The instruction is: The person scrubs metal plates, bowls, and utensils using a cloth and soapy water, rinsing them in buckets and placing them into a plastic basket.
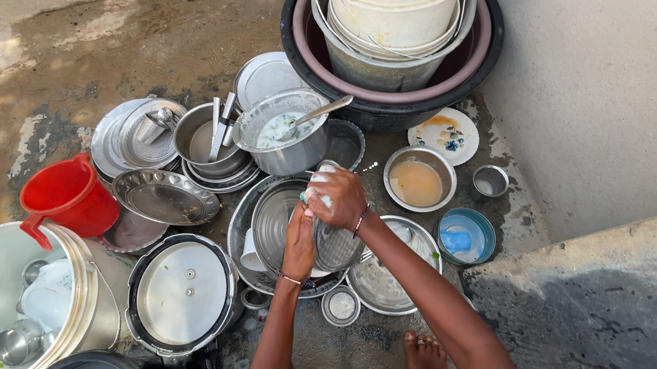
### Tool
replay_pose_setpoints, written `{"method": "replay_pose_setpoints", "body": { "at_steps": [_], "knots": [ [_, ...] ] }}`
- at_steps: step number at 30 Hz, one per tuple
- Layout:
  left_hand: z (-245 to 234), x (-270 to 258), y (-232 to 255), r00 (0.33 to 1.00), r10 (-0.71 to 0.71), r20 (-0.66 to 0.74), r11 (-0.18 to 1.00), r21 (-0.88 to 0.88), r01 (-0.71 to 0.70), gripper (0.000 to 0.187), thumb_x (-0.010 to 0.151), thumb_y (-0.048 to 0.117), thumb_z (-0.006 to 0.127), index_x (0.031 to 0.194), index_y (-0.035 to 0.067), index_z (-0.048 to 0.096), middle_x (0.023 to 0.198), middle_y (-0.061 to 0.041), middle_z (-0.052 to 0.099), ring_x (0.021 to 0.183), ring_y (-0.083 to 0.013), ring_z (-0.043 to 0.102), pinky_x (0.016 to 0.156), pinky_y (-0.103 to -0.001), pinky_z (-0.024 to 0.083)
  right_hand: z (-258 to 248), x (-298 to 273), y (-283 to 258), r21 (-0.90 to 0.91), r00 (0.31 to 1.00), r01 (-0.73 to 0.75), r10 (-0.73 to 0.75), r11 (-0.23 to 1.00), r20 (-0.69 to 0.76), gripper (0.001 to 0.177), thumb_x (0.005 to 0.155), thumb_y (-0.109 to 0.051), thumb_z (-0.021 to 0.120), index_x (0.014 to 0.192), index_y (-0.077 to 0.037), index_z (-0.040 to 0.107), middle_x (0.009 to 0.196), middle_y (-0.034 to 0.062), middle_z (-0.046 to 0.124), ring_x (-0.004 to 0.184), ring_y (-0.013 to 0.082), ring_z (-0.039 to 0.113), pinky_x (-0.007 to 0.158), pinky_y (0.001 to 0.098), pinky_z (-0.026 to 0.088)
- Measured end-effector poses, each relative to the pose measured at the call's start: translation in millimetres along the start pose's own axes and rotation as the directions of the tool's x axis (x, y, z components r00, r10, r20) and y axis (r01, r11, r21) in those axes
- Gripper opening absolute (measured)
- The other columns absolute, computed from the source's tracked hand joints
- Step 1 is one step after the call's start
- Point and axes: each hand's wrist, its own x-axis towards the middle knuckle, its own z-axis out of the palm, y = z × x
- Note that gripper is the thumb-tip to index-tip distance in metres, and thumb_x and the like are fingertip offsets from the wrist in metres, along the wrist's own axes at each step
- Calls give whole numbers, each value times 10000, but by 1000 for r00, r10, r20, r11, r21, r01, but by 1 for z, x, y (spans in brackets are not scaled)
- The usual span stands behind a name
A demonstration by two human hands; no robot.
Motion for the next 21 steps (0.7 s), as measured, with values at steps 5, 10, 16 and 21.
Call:
{"method": "replay_pose_setpoints", "body": {
  "at_steps": [5, 10, 16, 21],
  "knots": [
    [14, -3, 0, 971, -126, -203, 910, 367, 195, 326, 1104, 285, 426, 936, 22, 522, 683, -105, 443, 619, -155, 412, 601, -354, 355, 29, -28, 62, 774, 712, -414, 700, 479, -53, 314, 1102, -307, 557, 975, -86, 739, 939, 98, 736, 815, 286, 690, 757, 429, 552],
    [20, 22, -21, 941, -106, -320, 977, 141, 158, 294, 1094, 289, 506, 926, 48, 526, 749, 10, 458, 693, -77, 407, 633, -298, 371, 57, -79, -15, 792, 216, -142, 763, -593, 610, 358, 1055, -289, 426, 1080, -17, 658, 976, 142, 713, 862, 259, 705, 788, 386, 596],
    [-106, 66, 15, 815, -432, -387, 902, -203, 381, 289, 1037, 282, 625, 834, 84, 574, 787, 67, 518, 725, -42, 409, 658, -228, 387, 65, -126, -25, 660, 14, -380, 709, -649, 705, 437, 1000, -508, 484, 959, -98, 629, 755, 103, 648, 626, 243, 637, 541, 344, 530],
    [-230, 14, 142, 775, -618, -130, 647, 475, 596, 288, 949, 347, 664, 860, 73, 672, 749, 0, 658, 685, -89, 553, 644, -314, 469, 41, -133, -32, 660, -2, -528, 778, -534, 628, 355, 1011, -465, 534, 1000, -122, 625, 792, 65, 671, 663, 219, 648, 551, 319, 519]
  ]
}}
